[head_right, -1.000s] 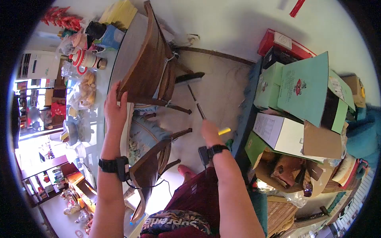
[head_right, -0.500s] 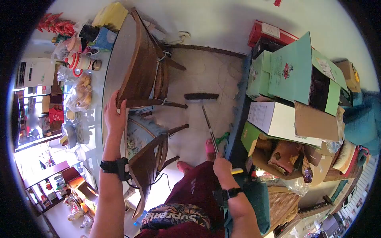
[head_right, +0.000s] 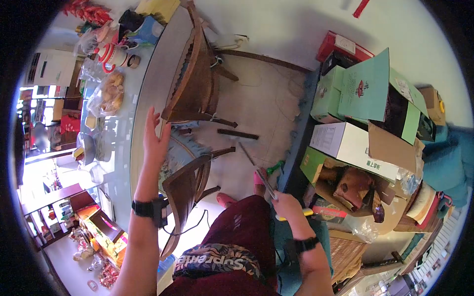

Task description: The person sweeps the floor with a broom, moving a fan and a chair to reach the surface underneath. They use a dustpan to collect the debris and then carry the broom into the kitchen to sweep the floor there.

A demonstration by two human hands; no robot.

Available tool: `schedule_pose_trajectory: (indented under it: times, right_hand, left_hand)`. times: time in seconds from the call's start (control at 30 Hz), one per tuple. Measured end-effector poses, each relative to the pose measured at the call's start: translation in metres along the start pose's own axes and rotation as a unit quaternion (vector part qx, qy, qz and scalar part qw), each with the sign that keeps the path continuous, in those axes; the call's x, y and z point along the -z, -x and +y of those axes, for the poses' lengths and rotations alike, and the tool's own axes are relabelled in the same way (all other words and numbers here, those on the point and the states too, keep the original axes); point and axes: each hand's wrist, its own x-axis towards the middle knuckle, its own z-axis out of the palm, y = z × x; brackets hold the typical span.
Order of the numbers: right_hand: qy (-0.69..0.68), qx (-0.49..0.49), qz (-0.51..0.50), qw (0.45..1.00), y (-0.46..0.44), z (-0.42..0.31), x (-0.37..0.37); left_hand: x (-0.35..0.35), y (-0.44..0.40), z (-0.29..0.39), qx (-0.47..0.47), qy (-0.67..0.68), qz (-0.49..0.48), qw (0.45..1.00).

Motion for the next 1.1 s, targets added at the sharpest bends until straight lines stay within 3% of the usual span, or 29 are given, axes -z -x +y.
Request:
schedule_pose_trajectory:
  times: [0.07, 0.2, 0.33, 0.57, 0.73, 0.83, 0.93, 1.03, 1.1]
  right_hand:
    - [0.030, 0.031, -0.039, 0.998, -0.035, -0.025, -0.005]
    - [0.114, 0.088, -0.007, 0.990, -0.121, -0.072, -0.063]
    - [0.187, 0.057, -0.047, 0.980, -0.141, -0.102, -0.076]
    - [0.184, 0.005, -0.040, 0.982, -0.079, -0.034, -0.056]
    - [0.161, -0.070, 0.044, 0.984, -0.012, 0.016, -0.060]
    - [0.119, -0.105, 0.100, 0.982, 0.019, 0.028, -0.085]
    - [0.078, -0.165, 0.059, 0.981, 0.035, 0.023, -0.122]
    - [0.005, -0.117, 0.093, 0.989, 0.032, 0.032, -0.192]
    - [0.031, -0.112, 0.111, 0.987, 0.035, 0.025, -0.218]
  left_hand:
    - [0.015, 0.021, -0.007, -0.001, -0.012, 0.009, 1.000]
    - [0.036, 0.065, -0.030, 0.045, 0.016, 0.004, 0.999]
    - [0.051, 0.097, -0.028, 0.091, 0.010, -0.051, 0.994]
    - [0.065, 0.127, -0.028, 0.091, 0.049, -0.070, 0.992]
    - [0.081, 0.146, -0.052, 0.106, 0.108, -0.069, 0.986]
    - [0.089, 0.163, -0.074, 0.092, 0.163, -0.077, 0.979]
    - [0.092, 0.188, -0.094, 0.089, 0.232, -0.078, 0.966]
    - [0.103, 0.215, -0.105, 0.067, 0.253, -0.102, 0.960]
    - [0.107, 0.237, -0.117, 0.049, 0.255, -0.121, 0.958]
